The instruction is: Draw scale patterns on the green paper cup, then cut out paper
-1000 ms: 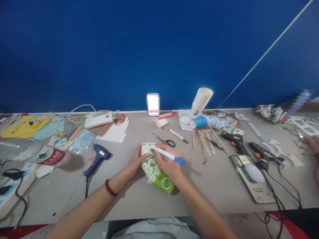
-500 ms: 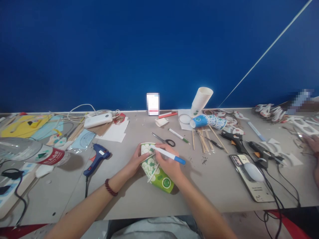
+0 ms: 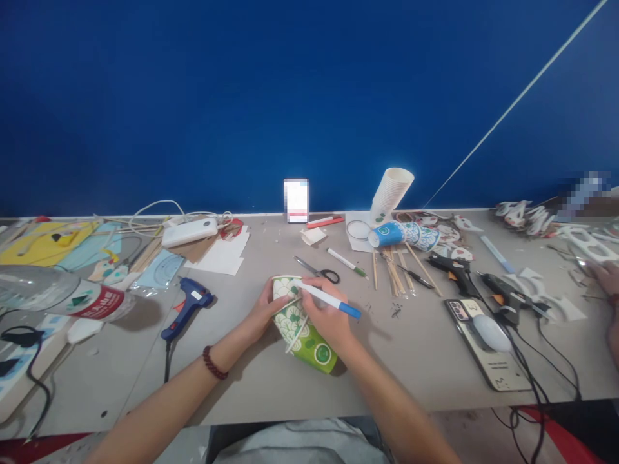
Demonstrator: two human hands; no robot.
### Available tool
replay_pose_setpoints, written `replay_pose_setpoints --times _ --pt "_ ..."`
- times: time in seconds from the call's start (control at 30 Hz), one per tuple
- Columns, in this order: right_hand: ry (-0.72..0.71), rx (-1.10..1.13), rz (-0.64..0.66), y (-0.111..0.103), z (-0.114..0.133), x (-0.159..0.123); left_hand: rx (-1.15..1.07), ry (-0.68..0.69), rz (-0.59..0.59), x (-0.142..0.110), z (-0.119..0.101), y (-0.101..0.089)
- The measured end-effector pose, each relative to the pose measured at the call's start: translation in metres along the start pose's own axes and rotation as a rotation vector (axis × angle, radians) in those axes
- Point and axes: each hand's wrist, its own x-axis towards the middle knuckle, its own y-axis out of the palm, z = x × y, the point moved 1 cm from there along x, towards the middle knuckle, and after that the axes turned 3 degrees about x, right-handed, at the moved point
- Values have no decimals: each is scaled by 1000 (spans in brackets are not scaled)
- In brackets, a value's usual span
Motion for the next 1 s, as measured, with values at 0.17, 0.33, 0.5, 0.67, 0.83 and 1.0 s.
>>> replay_pose_setpoints --times 0.17,0.33,0.5,0.67,0.83,1.0 --pt "45 45 -22 1 -5 -2 10 0 6 -1 -3 2" --pt "78 68 -37 2 -10 -4 10 -5 -6 -1 -3 2" --pt "68 74 -34 2 -11 -4 23 -4 -17 -1 -4 3" --pt "42 70 -21 2 -8 -3 48 8 -22 -1 -5 3" --pt "12 31 -6 1 -3 -2 44 -7 -25 -1 -4 2" --pt "-10 -21 5 0 2 -1 40 -12 -6 0 -2 1"
